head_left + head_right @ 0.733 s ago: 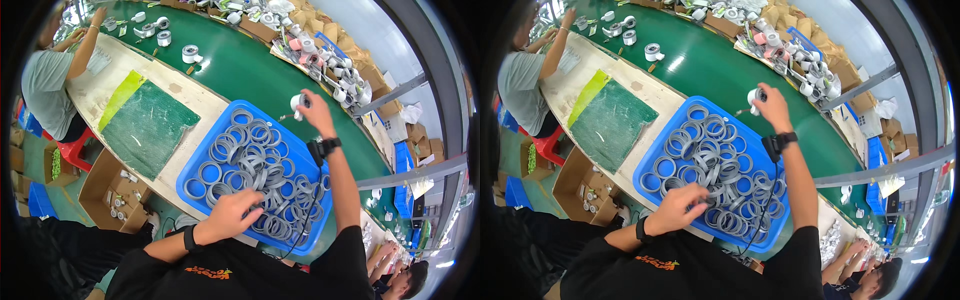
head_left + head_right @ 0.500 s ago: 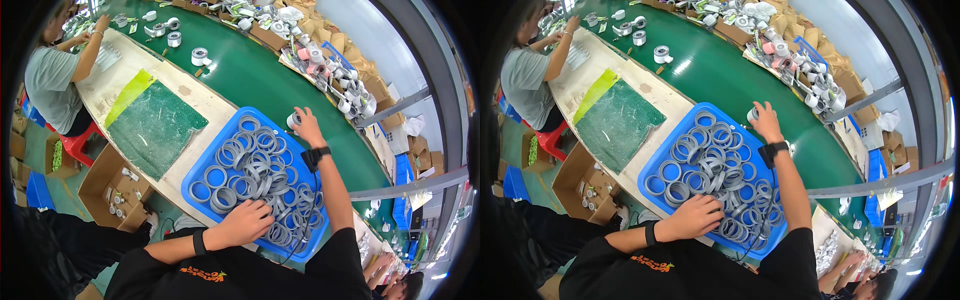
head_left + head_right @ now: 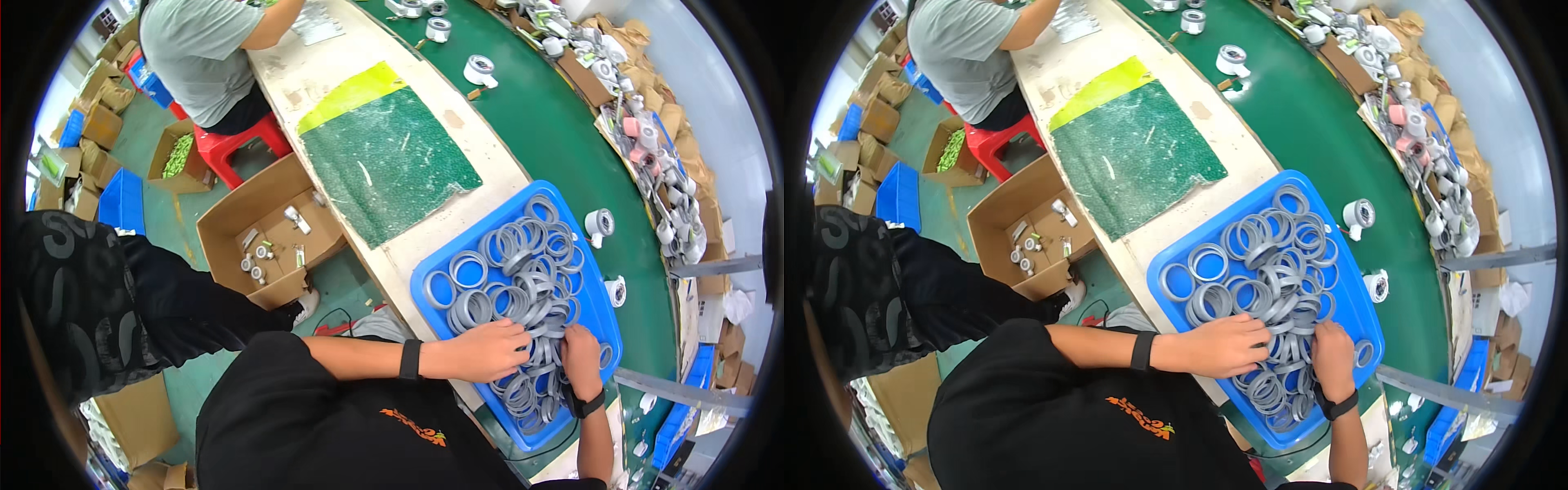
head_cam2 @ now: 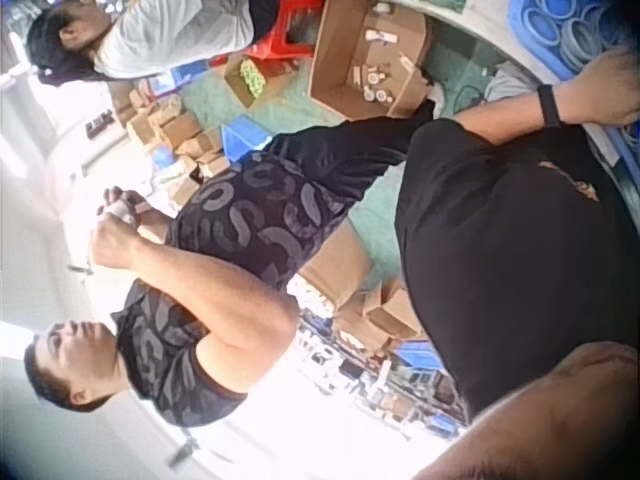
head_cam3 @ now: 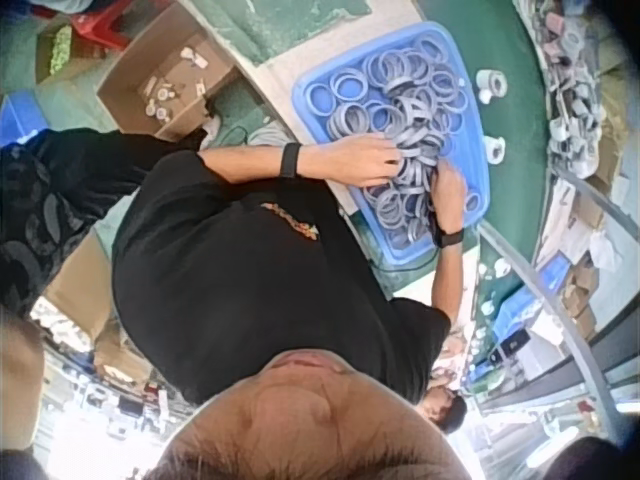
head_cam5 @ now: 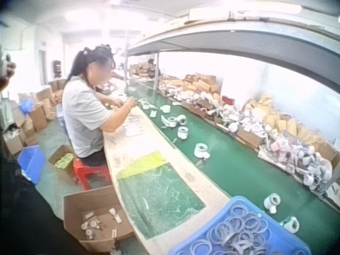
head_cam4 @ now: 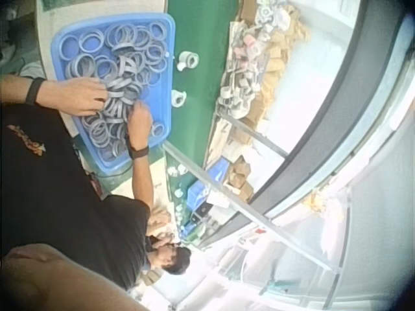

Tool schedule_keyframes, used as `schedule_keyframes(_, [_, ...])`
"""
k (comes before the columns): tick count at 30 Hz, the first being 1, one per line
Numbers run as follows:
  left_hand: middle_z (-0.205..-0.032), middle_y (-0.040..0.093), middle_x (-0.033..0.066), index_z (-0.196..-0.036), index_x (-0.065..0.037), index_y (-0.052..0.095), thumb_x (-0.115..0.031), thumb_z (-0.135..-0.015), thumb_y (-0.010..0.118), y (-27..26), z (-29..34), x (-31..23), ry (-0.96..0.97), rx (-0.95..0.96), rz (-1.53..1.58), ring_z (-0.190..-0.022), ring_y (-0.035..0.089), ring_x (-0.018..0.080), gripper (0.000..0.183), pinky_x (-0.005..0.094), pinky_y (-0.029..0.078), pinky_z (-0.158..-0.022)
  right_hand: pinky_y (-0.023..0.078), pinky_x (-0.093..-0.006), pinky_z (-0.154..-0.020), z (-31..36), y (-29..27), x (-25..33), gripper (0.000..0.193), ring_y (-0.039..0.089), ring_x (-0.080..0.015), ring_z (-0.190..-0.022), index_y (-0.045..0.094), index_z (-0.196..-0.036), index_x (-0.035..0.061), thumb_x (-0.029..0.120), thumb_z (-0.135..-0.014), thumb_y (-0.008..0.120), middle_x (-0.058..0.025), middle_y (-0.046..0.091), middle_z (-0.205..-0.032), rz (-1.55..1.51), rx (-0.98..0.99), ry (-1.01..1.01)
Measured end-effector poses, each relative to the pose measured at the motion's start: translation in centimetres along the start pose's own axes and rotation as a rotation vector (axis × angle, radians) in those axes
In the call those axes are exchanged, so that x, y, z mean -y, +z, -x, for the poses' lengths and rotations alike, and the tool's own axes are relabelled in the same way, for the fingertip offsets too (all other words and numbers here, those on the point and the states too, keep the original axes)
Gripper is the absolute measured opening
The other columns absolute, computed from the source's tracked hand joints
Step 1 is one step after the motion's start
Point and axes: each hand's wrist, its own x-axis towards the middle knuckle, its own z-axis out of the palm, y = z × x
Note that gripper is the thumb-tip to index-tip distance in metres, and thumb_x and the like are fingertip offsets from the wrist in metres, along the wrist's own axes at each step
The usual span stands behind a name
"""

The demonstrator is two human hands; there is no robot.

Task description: Manually assemble gray ring components onto white electronic housings on a factory conveyor line.

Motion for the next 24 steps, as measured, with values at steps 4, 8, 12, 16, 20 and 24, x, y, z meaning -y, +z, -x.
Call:
schedule_keyframes(4, [-0.098,0.051,0.0092,-0.090,-0.006,0.056,-0.019,-0.075,0.069,0.7,0.9,-0.1,-0.028,-0.065,-0.015,-0.095,0.051,0.0248,0.023,0.0361,0.039,-0.084,0.047,-0.0423,-0.070,-0.6,-1.4,0.2,0.012,0.058,-0.0369,-0.080,0.061,-0.082,-0.0016,-0.001,-0.071,0.062,-0.0189,0.060,-0.078,-0.258,-0.010,0.082])
schedule_keyframes(8, [-0.099,0.053,0.0096,-0.093,-0.006,0.056,-0.020,-0.076,0.068,1.0,1.3,-0.2,-0.046,-0.071,-0.083,-0.098,0.052,0.0251,0.024,0.0367,0.039,-0.088,0.046,-0.0427,-0.070,-0.3,-0.8,0.9,0.013,0.058,-0.0367,-0.079,0.062,-0.084,-0.0021,-0.001,-0.071,0.062,-0.0186,0.060,-0.078,-0.178,0.017,0.065])
schedule_keyframes(12, [-0.098,0.054,0.0094,-0.094,-0.007,0.056,-0.020,-0.077,0.067,0.7,1.1,-0.1,-0.043,-0.068,-0.089,-0.097,0.052,0.0246,0.024,0.0367,0.039,-0.087,0.046,-0.0427,-0.072,0.3,0.2,0.1,0.019,0.059,-0.0357,-0.080,0.062,-0.086,-0.0022,0.000,-0.068,0.066,-0.0177,0.061,-0.080,-0.163,0.007,0.093])
schedule_keyframes(16, [-0.096,0.053,0.0088,-0.093,-0.007,0.056,-0.019,-0.077,0.067,0.7,1.3,-0.1,-0.040,-0.071,-0.110,-0.096,0.052,0.0241,0.023,0.0367,0.039,-0.086,0.045,-0.0424,-0.074,0.2,-1.5,-0.1,0.020,0.058,-0.0353,-0.083,0.061,-0.085,-0.0023,0.001,-0.066,0.068,-0.0168,0.061,-0.081,-0.359,0.056,0.206])
schedule_keyframes(20, [-0.093,0.052,0.0081,-0.091,-0.007,0.055,-0.017,-0.077,0.066,0.5,1.0,-0.2,-0.047,-0.067,-0.112,-0.093,0.052,0.0236,0.021,0.0361,0.040,-0.084,0.045,-0.0418,-0.078,0.3,-0.8,0.8,0.022,0.056,-0.0356,-0.088,0.059,-0.084,-0.0016,-0.002,-0.064,0.069,-0.0158,0.060,-0.086,-0.181,0.051,0.011])
schedule_keyframes(24, [-0.093,0.052,0.0082,-0.090,-0.006,0.055,-0.016,-0.077,0.066,0.5,1.1,-0.2,-0.071,-0.075,-0.093,-0.092,0.052,0.0236,0.020,0.0357,0.040,-0.083,0.044,-0.0440,-0.077,0.3,-0.2,1.3,0.030,0.054,-0.0368,-0.090,0.054,-0.085,0.0010,-0.003,-0.061,0.071,-0.0160,0.057,-0.090,-0.123,0.056,0.045])
